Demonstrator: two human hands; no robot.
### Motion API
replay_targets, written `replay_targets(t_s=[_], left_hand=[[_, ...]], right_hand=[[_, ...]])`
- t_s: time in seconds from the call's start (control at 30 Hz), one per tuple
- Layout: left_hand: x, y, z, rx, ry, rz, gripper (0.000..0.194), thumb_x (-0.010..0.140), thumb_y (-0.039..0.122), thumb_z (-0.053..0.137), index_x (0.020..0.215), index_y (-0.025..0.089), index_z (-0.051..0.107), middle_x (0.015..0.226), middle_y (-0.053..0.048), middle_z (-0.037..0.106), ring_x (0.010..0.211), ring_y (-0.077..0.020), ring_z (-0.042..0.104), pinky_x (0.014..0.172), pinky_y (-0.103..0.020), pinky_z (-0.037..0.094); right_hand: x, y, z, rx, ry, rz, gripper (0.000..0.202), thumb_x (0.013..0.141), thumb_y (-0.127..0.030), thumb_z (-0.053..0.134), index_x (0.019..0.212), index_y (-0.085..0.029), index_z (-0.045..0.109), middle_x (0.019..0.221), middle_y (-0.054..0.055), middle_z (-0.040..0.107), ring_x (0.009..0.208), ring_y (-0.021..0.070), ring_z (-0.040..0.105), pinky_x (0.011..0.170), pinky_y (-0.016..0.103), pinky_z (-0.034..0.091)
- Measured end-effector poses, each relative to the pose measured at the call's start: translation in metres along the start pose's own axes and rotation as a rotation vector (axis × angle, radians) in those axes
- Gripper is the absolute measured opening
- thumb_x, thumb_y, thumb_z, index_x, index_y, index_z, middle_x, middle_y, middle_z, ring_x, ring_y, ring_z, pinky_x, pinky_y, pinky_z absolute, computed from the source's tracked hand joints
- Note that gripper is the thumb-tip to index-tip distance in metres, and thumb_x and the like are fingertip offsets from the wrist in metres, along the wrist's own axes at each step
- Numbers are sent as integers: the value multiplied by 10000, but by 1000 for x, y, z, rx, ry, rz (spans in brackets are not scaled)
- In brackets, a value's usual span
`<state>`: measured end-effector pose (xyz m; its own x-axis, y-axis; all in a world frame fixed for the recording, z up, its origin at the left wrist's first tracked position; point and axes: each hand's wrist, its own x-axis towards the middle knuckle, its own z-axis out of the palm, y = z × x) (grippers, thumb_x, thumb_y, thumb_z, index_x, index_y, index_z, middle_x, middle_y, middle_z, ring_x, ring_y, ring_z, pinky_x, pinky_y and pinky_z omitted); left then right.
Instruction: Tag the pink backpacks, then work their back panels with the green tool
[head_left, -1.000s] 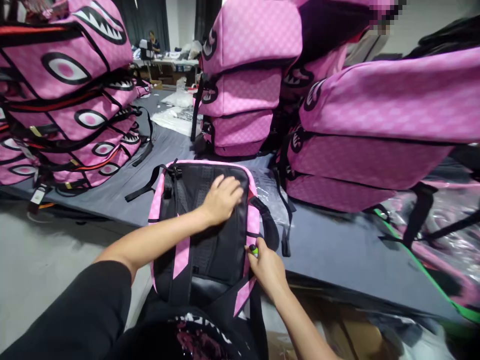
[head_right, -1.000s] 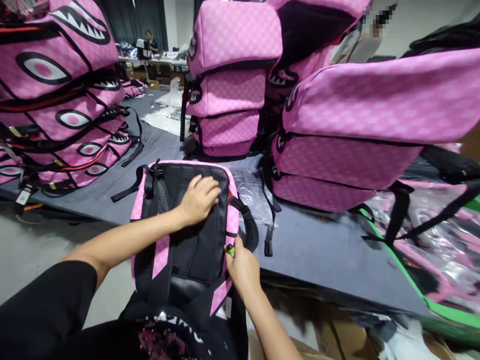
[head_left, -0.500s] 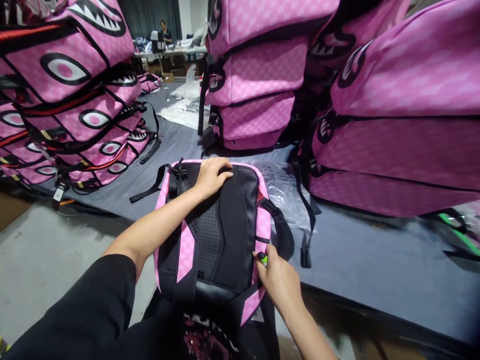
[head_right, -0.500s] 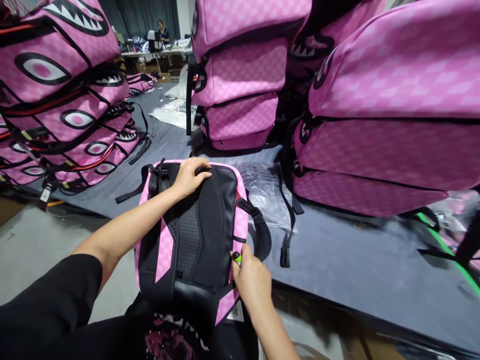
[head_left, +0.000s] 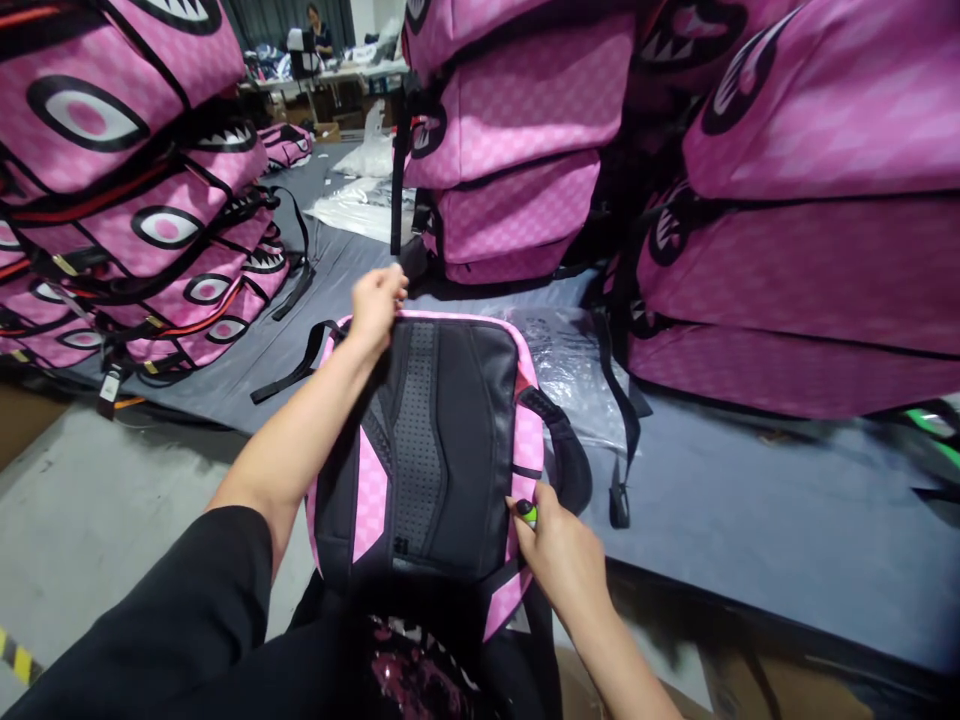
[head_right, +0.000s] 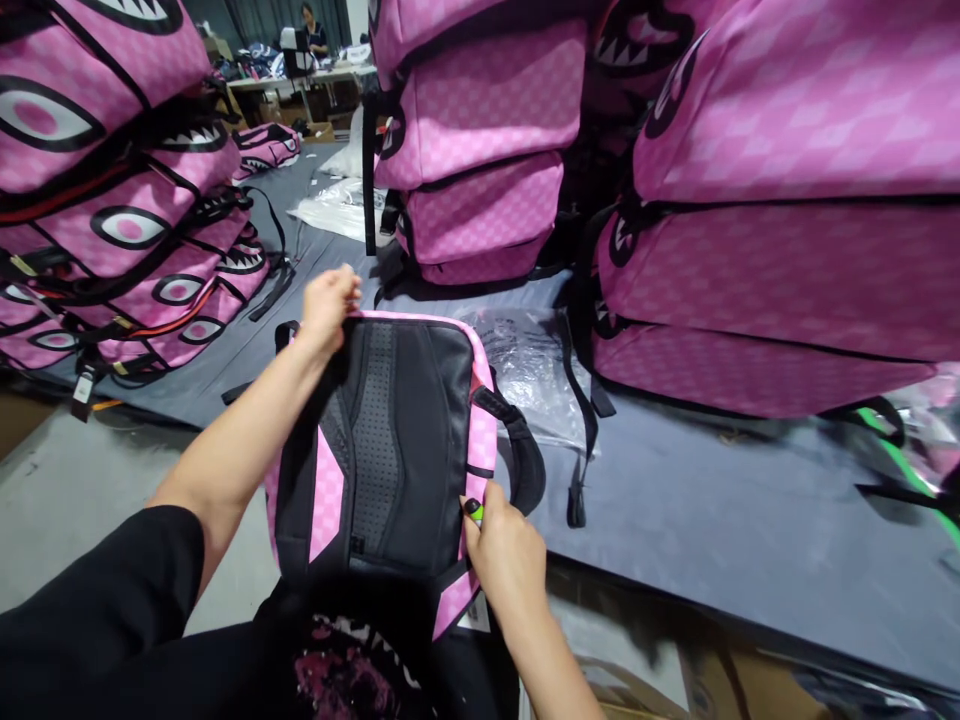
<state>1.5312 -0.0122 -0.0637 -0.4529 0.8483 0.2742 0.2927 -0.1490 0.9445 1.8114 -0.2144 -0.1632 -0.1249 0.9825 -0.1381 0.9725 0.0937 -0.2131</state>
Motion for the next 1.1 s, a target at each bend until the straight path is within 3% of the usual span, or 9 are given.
replay_targets(t_s=[0.13,0.2,0.37,0.43,0.53,0.63,0.87,1.0,1.1], left_hand=[[8,12,-68,238,391,192,437,983,478,347,758,174,566,929,-84,646,929,-181,616,869,-335,475],[-11,16,-78,501,381,430,304,941,454,470,903,182,602,1148,-108,623,1151,-238,548,1012,-412,400],[-92,10,-14,719,-676,1055,323,925,449,516,1116,209,619,1218,-92,639,1199,-245,539,1103,-456,300],[-116,6,19,731,-911,1217,414,910,537,504,1071,185,652,1136,-115,666,1116,-259,575,1093,-471,299],[-133,7,47,880,-1048,1236,518,850,623,540,907,134,702,882,-136,689,867,-263,619,870,-433,420],[-128,18,45,980,-1151,1226,457,844,571,585,762,140,712,755,-114,671,732,-231,603,696,-374,403],[-59,39,5,1096,-905,1197,504,891,619,477,701,192,667,735,-36,579,849,-234,569,1075,-560,274],[-79,30,-2,1010,-992,1258,459,790,651,609,832,199,674,806,-66,609,953,-277,539,1030,-540,340],[-111,17,2,971,-1012,1253,355,741,521,734,866,195,671,853,-74,632,949,-265,535,1028,-495,374]], right_hand=[[1,-3,2,-12,14,14,172,964,-325,478,980,-159,523,747,70,675,665,210,650,534,271,222],[1,-6,1,-23,20,22,178,961,-332,483,962,-159,523,736,68,669,655,202,641,528,272,211],[0,-13,-3,-25,23,41,174,963,-323,477,971,-155,522,761,76,675,653,188,633,533,272,213],[-2,-16,-6,-28,20,50,169,961,-311,477,991,-152,525,761,76,676,652,183,628,537,274,221],[-8,-20,-9,-34,41,47,163,948,-302,488,999,-153,530,775,77,673,667,178,620,543,274,237],[-15,-23,-9,-18,84,18,141,937,-287,488,962,-156,534,779,75,664,688,174,609,549,264,259],[-9,-20,-4,72,99,-15,155,910,-252,529,1013,-148,581,819,84,685,739,195,638,571,256,324],[-12,-11,-27,225,56,45,246,908,-385,536,996,-182,641,792,74,715,653,211,656,555,275,369],[-26,-4,-60,566,174,63,447,890,-607,489,1043,-220,653,870,76,732,730,223,689,626,302,476]])
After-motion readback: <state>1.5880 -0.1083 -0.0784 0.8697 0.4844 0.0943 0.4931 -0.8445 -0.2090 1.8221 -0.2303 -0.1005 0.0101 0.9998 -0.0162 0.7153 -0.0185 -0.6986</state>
